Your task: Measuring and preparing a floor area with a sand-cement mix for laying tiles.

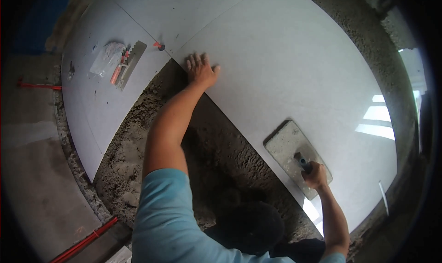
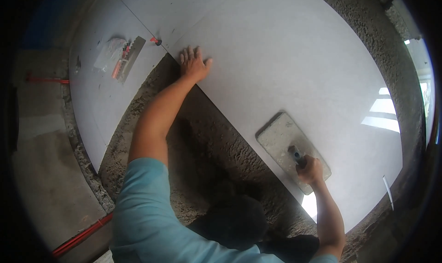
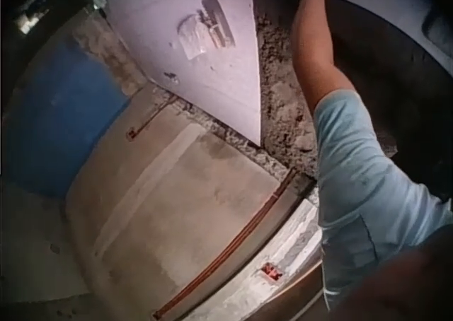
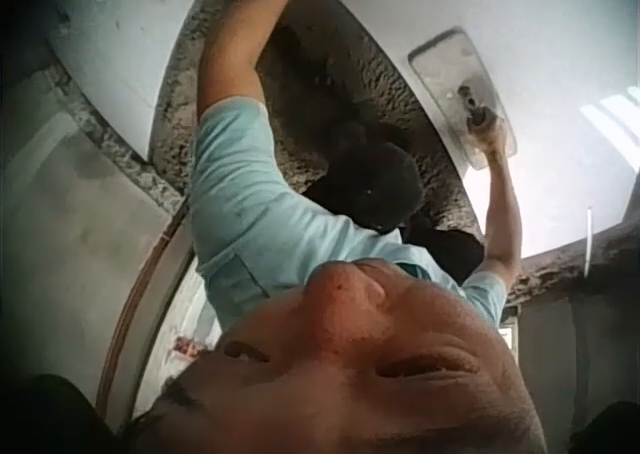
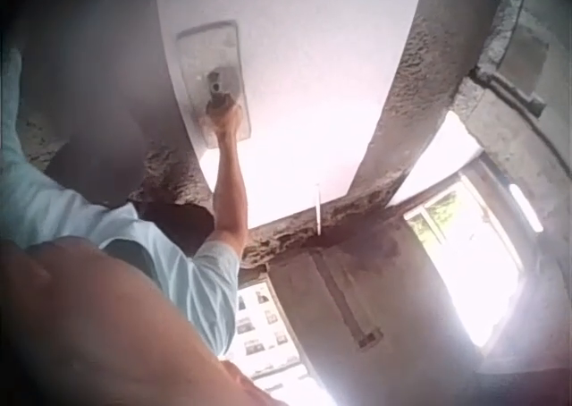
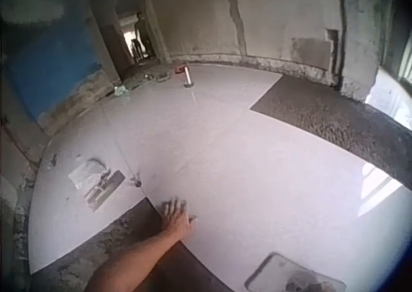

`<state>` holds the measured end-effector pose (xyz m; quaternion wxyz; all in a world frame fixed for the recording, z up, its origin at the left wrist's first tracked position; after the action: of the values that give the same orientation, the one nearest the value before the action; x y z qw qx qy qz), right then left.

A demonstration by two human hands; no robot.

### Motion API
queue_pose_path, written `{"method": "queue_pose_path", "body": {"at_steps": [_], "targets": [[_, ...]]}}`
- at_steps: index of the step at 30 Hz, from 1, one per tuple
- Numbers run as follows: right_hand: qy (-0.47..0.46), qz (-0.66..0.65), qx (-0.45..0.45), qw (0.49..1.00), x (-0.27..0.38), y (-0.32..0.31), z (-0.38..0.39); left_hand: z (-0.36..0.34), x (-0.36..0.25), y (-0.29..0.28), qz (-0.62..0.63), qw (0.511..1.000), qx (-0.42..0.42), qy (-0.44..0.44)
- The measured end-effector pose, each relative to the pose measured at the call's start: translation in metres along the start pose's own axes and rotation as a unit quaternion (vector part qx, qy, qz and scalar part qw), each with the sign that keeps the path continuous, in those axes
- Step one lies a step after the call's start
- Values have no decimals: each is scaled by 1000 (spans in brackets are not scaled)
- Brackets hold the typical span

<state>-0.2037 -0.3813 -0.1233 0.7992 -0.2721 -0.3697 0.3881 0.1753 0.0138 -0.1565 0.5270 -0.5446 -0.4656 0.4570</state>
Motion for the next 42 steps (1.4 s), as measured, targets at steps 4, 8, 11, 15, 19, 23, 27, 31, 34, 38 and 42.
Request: {"method": "queue_pose_path", "body": {"at_steps": [4, 8, 11, 15, 19, 23, 27, 31, 34, 38, 42], "targets": [[-8, -1, -65, 998, 35, -25, -16, -42, 28, 25, -5, 995, 40, -95], [-90, -190, -165, 964, 61, -73, 14, -53, 47, 20, 20, 997, 38, -71], [-198, -302, -181, 915, 43, -66, 19, -55, 46, 20, 40, 995, 20, -86], [63, 66, 53, 994, 75, 7, -72, -41, 47, 34, 44, 995, -9, -90], [-5, -11, 32, 999, 155, -9, -111, -53, 55, 33, 49, 993, -59, -95], [-195, -205, -125, 951, 194, -54, -69, -51, 72, 30, 9, 994, -48, -96], [-104, -6, -70, 992, 135, -20, -81, -63, 46, 31, 22, 993, -71, -90], [14, 122, 97, 988, 138, 13, -111, -56, 56, 47, 33, 993, -75, -87], [14, 158, 115, 981, 143, 5, -95, -53, 62, 55, 6, 994, -58, -95], [-17, 152, 134, 979, 122, 4, -58, -64, 71, 45, -1, 992, -79, -96], [-62, 47, 40, 996, 73, 28, -55, -66, 58, 61, -3, 991, -48, -123]]}}
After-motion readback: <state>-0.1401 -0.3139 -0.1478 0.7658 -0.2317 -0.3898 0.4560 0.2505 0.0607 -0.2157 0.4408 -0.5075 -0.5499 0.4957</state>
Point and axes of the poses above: each hand's wrist, its own z-axis away from the middle knuckle, its own y-axis out of the palm, x = y × z, the point moved 7 cm from there along -z, towards the middle knuckle, and after that the axes turned 1 degree about z, right-handed, at the moved point
